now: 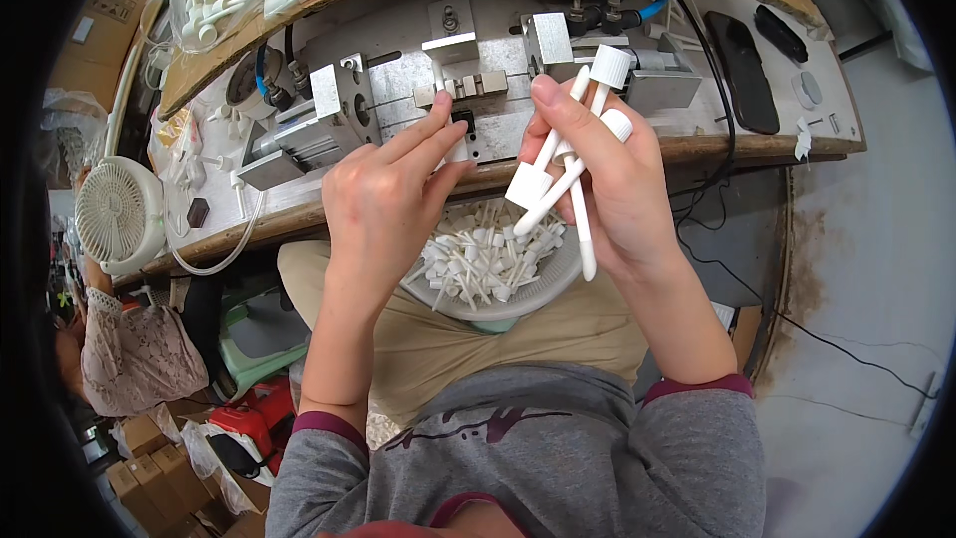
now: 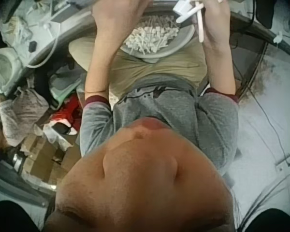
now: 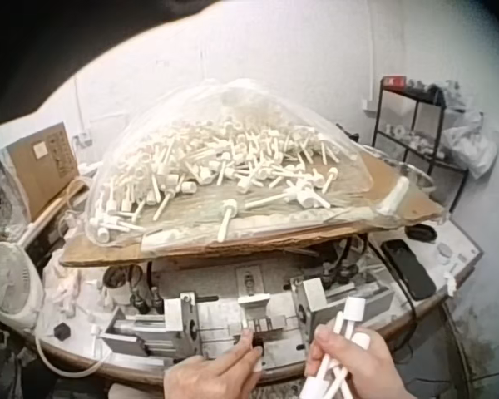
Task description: Manually assemble white plastic mechanical components using a small pneumatic or manual press on a workbench.
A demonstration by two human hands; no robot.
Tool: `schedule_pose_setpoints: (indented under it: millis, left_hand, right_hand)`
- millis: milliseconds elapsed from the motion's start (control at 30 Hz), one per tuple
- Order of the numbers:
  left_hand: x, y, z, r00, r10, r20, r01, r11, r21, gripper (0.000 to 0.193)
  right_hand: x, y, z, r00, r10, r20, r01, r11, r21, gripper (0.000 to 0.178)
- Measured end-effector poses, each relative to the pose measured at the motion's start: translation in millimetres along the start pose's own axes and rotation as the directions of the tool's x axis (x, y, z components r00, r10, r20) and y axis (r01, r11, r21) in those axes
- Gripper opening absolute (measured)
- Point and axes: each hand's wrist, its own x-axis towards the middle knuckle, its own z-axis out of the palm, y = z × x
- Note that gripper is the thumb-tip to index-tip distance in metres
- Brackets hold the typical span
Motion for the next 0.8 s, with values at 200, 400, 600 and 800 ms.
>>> schedule_pose_setpoints:
  millis: [200,400,600,800]
  left_hand:
    - [3,11,-14,0.996,0.021,-0.083,-0.054,0.904,-0.424,0.04]
    - [-10,22,-29,0.999,-0.02,-0.035,-0.005,0.797,-0.604,0.034]
    - [-14,8,-8,0.99,-0.098,-0.097,0.064,0.95,-0.307,0.032]
    - [-2,0,0,0.999,0.034,-0.033,-0.034,0.999,0.01,0.028]
  right_hand:
    - [-4,11,7,0.999,0.037,-0.02,-0.036,0.998,0.05,0.022]
    - [-6,16,9,0.984,0.148,0.097,-0.155,0.985,0.07,0.025]
    - [-10,16,1,0.997,-0.038,-0.068,0.043,0.996,0.075,0.025]
    - [-18,14,2,0.995,-0.097,-0.039,0.102,0.98,0.168,0.021]
